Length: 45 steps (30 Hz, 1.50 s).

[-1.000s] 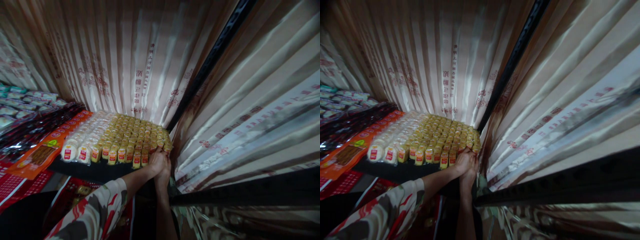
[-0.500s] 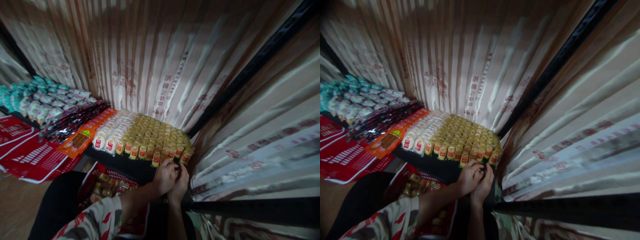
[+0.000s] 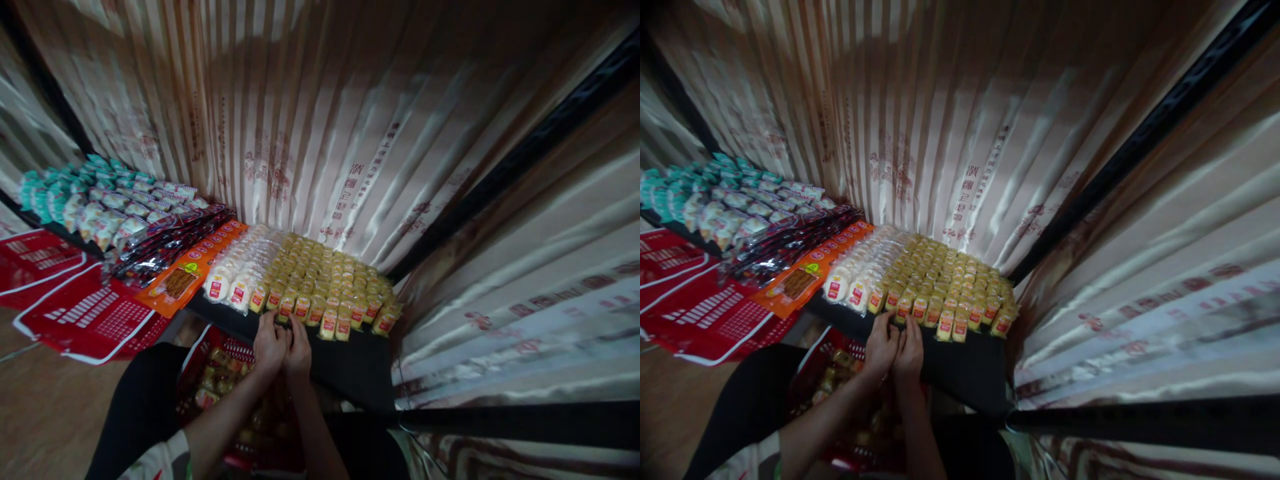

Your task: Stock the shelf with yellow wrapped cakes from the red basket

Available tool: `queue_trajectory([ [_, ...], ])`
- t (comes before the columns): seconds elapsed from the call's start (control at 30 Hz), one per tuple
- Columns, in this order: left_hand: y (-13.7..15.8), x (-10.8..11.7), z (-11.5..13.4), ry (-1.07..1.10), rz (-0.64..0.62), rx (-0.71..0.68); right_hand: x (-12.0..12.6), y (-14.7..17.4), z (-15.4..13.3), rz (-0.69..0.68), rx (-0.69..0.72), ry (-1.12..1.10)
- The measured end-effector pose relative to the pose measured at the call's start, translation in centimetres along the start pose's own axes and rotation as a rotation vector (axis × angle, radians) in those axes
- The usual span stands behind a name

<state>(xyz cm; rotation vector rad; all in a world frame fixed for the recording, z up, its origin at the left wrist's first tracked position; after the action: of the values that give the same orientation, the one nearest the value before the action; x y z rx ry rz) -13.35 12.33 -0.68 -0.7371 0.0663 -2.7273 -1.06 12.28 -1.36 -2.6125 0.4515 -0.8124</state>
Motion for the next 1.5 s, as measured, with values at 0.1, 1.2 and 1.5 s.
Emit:
queue_trajectory([
  [0.1, -0.1, -0.5, -0.5, 0.020, -0.033, 0.027, -0.4, 0.0, 0.2, -0.010, -0.022, 0.009],
  [1.2, 2.9, -6.5, 9.6, 0.171, -0.248, -0.333, 12.8, 1.4, 0.7, 0.293, -0.222, -0.072],
  [1.5, 3.3, -16.1, 13.4, 0.094, -0.475, -0.337, 16.9, 1.4, 5.9, 0.424, -0.237, 0.072],
])
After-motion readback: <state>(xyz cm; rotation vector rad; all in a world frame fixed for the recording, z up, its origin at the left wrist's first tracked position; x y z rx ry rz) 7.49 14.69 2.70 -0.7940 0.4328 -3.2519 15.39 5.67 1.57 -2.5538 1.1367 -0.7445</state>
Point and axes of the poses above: each hand's wrist, its own y-axis away from the middle knuckle, its own x-axis out of the back of the hand, z = x × y, the point moved 10 cm from there along -y, towards the middle knuckle, and after that the axes turned 5 degrees about -x, right-handed, at the moved point
